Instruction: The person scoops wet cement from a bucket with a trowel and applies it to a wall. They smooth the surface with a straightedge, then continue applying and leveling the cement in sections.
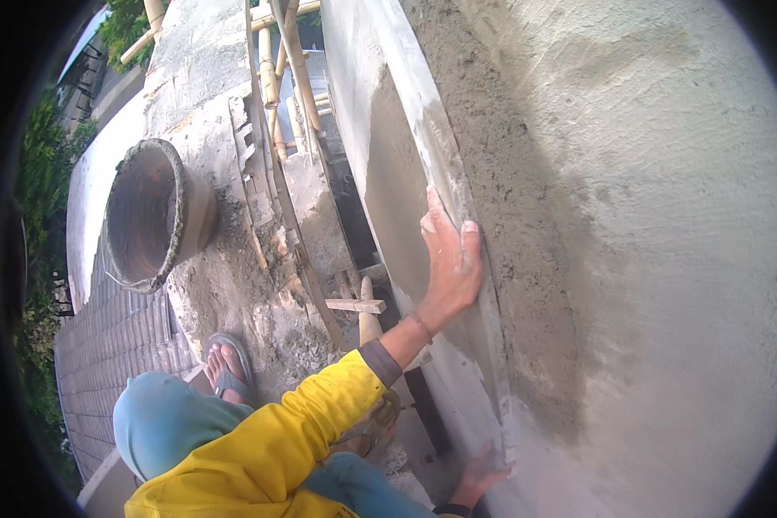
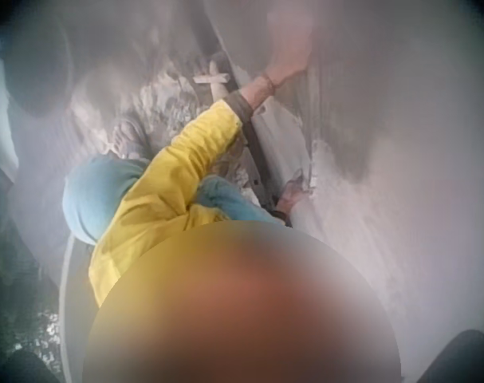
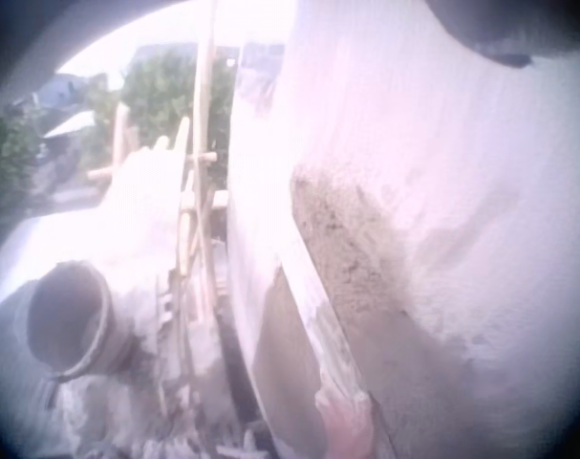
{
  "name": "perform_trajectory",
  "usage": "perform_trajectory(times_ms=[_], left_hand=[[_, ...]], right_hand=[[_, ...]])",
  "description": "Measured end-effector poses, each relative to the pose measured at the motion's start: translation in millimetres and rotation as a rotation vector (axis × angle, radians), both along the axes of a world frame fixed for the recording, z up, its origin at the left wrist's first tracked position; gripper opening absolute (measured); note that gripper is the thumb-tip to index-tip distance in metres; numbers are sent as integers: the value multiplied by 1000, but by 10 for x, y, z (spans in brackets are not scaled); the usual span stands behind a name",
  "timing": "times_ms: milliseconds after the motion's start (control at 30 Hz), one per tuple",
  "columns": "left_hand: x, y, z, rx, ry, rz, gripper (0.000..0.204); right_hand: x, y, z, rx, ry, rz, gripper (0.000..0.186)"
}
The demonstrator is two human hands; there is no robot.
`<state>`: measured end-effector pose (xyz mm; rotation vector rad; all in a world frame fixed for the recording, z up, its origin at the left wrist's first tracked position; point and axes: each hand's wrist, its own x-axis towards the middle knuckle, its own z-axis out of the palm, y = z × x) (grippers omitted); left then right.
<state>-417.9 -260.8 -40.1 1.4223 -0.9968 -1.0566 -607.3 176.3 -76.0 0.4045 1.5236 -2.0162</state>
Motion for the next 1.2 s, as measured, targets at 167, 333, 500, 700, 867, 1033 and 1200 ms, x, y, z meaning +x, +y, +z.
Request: perform_trajectory(times_ms=[167, 333, 500, 700, 867, 1033, 1200], left_hand=[[143, -186, -604, 213, 29, -37, 75], [-106, 159, 284, -114, 24, -15, 83], [-294, 438, 1816, -391, 57, 19, 92], [-281, 359, 1989, -396, 89, 45, 91], [-122, 198, 1187, -200, 46, 68, 87], [-130, 196, 1267, -68, 45, 7, 86], [-262, 272, 2279, -466, 62, 69, 92]], right_hand=[[-6, -54, 6, 68, 47, 49, 66], [-197, 255, 247, -25, -10, -66, 64], [-224, 344, 855, -155, 104, -21, 66], [-68, 84, 1419, -186, -11, -205, 72], [10, 12, 1150, -21, 166, -156, 65], [-65, 81, 1062, 19, 172, -240, 59], [-140, 100, 1096, -173, 14, -52, 61]])
